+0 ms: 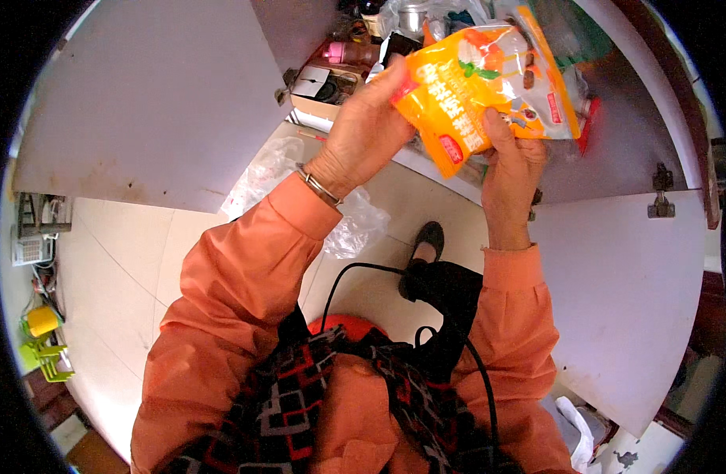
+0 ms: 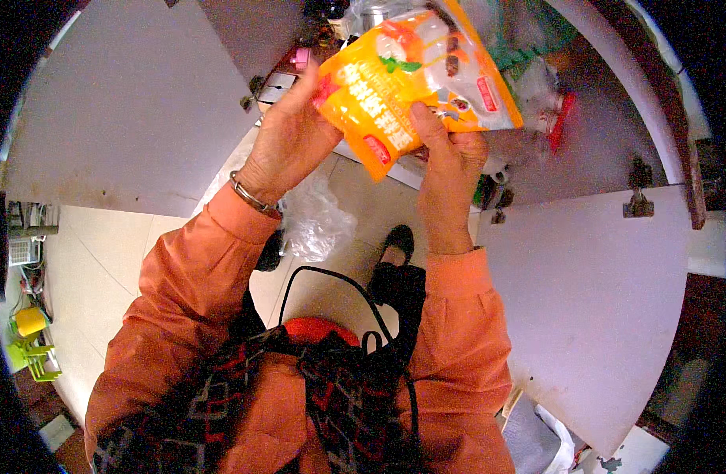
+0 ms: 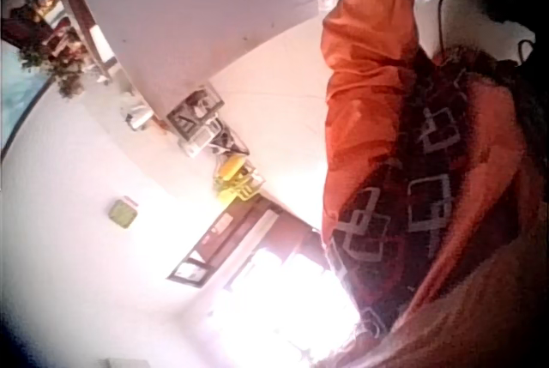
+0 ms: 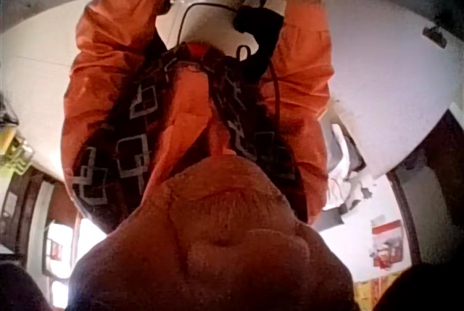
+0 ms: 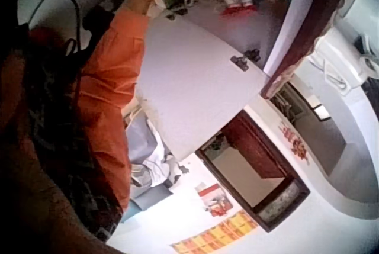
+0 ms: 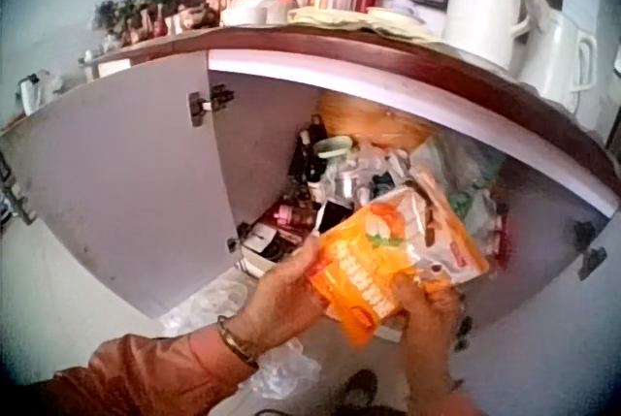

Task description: The person rummages through a cluttered kitchen cupboard, moving aside various plastic bags and containers. They pull out a green bag containing chopsticks, inspect it, and place it back. They then handle a clear plastic bag and a yellow packet of seasoning, examining the items before returning them to the cupboard.

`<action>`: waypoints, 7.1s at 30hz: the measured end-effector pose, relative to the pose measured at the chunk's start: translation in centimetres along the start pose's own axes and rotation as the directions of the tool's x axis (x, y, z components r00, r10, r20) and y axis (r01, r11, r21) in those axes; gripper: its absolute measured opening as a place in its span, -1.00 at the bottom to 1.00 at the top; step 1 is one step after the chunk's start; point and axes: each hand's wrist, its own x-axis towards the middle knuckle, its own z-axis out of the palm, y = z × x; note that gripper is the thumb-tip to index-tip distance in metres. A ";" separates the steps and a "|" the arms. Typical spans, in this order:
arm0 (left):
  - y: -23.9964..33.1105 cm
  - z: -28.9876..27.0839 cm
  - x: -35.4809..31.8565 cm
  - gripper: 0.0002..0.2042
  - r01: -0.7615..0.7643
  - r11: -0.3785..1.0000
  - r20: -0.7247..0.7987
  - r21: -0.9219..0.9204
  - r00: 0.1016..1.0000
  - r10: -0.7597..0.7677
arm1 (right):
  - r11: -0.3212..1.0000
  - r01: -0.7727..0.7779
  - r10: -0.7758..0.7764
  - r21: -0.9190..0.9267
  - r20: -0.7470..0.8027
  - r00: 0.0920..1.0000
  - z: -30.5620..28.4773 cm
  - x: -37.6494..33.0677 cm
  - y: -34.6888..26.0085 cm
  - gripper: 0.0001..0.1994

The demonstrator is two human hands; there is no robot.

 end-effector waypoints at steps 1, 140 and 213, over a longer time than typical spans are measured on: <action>-0.1 -0.1 -0.2 -0.61 0.029 0.989 0.023 0.142 0.999 -0.033 | 1.000 0.008 -0.008 0.010 -0.002 1.000 -0.2 0.0 0.1 -0.76; 0.7 -0.5 -0.6 -0.73 0.101 0.744 -0.104 0.660 0.994 -0.043 | 0.947 -0.221 0.227 0.232 -0.001 0.974 0.8 0.7 0.3 -0.51; 0.7 -1.6 -0.4 -0.74 0.150 0.709 -0.017 0.689 0.981 -0.191 | 0.966 0.000 0.036 0.260 -0.136 0.990 -1.1 1.7 -0.4 -0.76</action>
